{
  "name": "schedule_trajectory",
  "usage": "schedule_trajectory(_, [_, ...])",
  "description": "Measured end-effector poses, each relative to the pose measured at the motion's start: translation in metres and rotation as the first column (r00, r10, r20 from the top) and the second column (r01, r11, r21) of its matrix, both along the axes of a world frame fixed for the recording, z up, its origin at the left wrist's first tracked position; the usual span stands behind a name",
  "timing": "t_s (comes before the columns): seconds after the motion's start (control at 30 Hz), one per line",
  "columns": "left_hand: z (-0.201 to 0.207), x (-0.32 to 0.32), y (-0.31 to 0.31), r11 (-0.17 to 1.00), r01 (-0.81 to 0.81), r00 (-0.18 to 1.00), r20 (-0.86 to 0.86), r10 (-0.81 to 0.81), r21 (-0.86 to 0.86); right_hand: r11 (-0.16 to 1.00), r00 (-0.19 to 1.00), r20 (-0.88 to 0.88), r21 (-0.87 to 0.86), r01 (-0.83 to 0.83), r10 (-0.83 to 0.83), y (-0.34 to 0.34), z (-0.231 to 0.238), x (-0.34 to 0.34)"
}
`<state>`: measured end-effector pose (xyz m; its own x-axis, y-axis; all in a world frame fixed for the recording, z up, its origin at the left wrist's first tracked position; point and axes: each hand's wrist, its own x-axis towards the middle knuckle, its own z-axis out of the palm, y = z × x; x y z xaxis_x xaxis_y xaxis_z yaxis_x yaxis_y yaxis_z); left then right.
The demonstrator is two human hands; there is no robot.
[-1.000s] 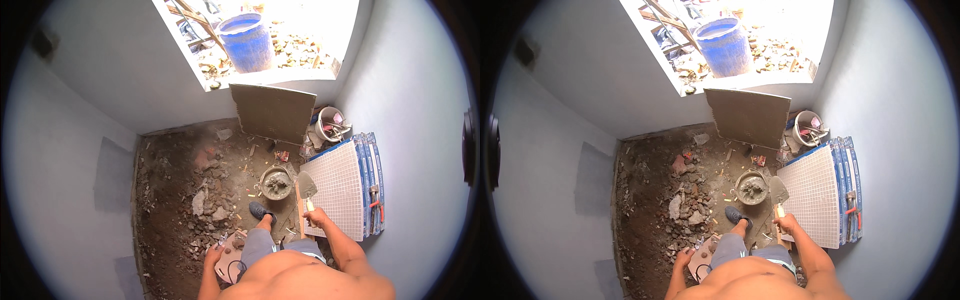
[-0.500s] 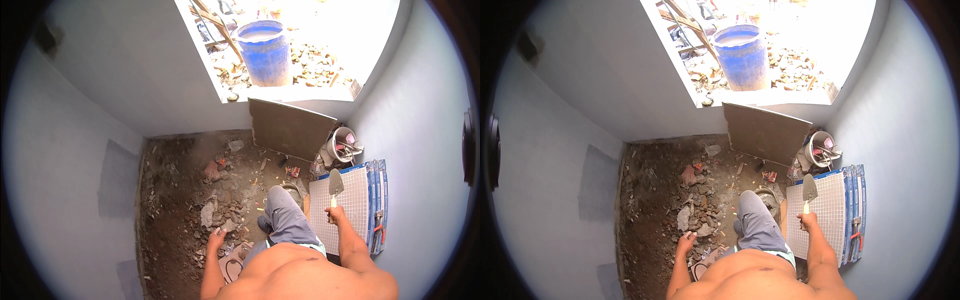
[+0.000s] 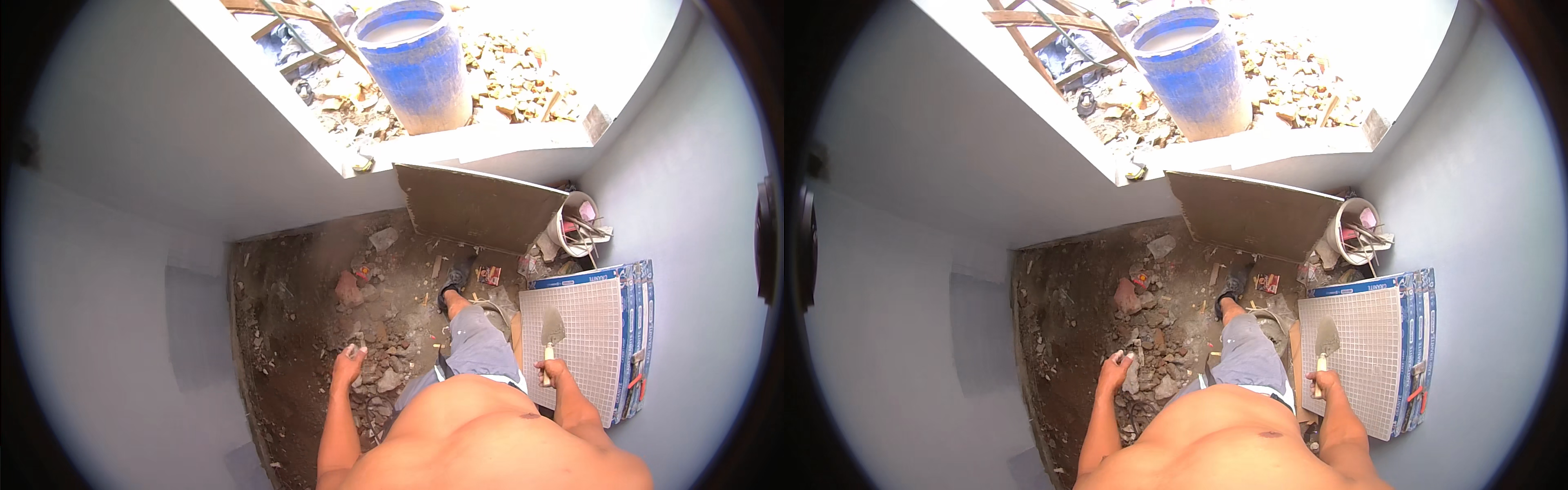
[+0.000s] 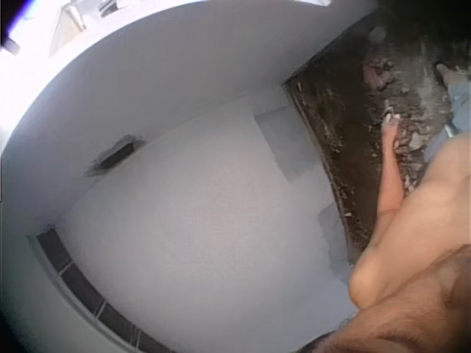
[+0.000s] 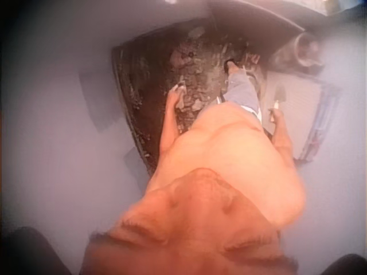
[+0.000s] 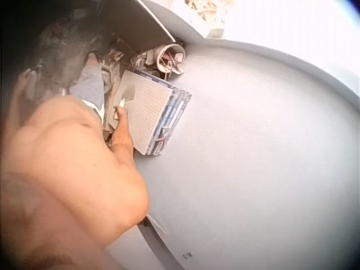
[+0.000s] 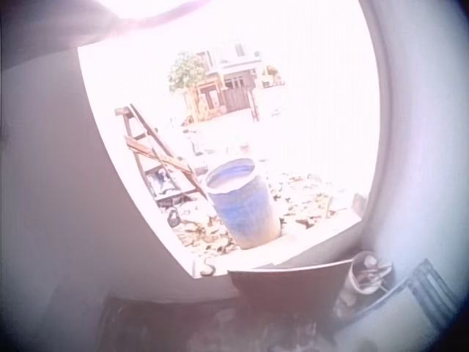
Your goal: The person spreads cement on the floor using a trowel and a hammer. They then pick up a tile, apply cement to its back, and place it on the prepared area. The person continues to spread cement and prepare the surface for additional tiles.
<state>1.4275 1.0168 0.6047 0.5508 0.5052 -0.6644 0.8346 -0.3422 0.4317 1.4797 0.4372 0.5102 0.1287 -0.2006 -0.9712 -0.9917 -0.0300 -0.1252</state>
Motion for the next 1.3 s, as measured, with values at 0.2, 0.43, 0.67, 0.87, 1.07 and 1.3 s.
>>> schedule_trajectory(0.2, [-0.001, 0.204, 0.049, 0.962, 0.227, 0.963, 0.112, -0.245, 0.152, 0.998, 0.998, 0.055, -0.062, 0.032, -0.029, 0.031, 0.041, 0.113])
schedule_trajectory(0.43, [0.022, 0.459, 0.014, 0.836, 0.418, 0.852, 0.166, -0.497, 0.357, 0.952, 0.942, 0.227, -0.236, -0.194, 0.248, 0.045, 0.11, 0.224])
schedule_trajectory(0.67, [-0.039, 0.611, -0.021, 0.611, 0.55, 0.751, -0.018, -0.66, 0.569, 0.962, 0.954, 0.297, -0.27, 0.042, 0.041, 0.077, 0.143, 0.216])
schedule_trajectory(0.87, [-0.061, 0.647, -0.013, 0.611, 0.639, 0.728, -0.11, -0.677, 0.468, 0.913, 0.959, 0.006, -0.303, 0.272, -0.284, 0.11, 0.148, 0.118])
schedule_trajectory(1.07, [-0.06, 0.654, 0.031, 0.609, 0.61, 0.754, -0.137, -0.642, 0.507, 0.801, 0.807, -0.142, -0.304, 0.515, -0.573, 0.153, 0.151, 0.064])
schedule_trajectory(1.3, [-0.047, 0.653, 0.075, 0.637, 0.593, 0.794, -0.226, -0.565, 0.492, 0.872, 0.901, 0.009, -0.252, 0.421, -0.433, 0.175, 0.144, 0.131])
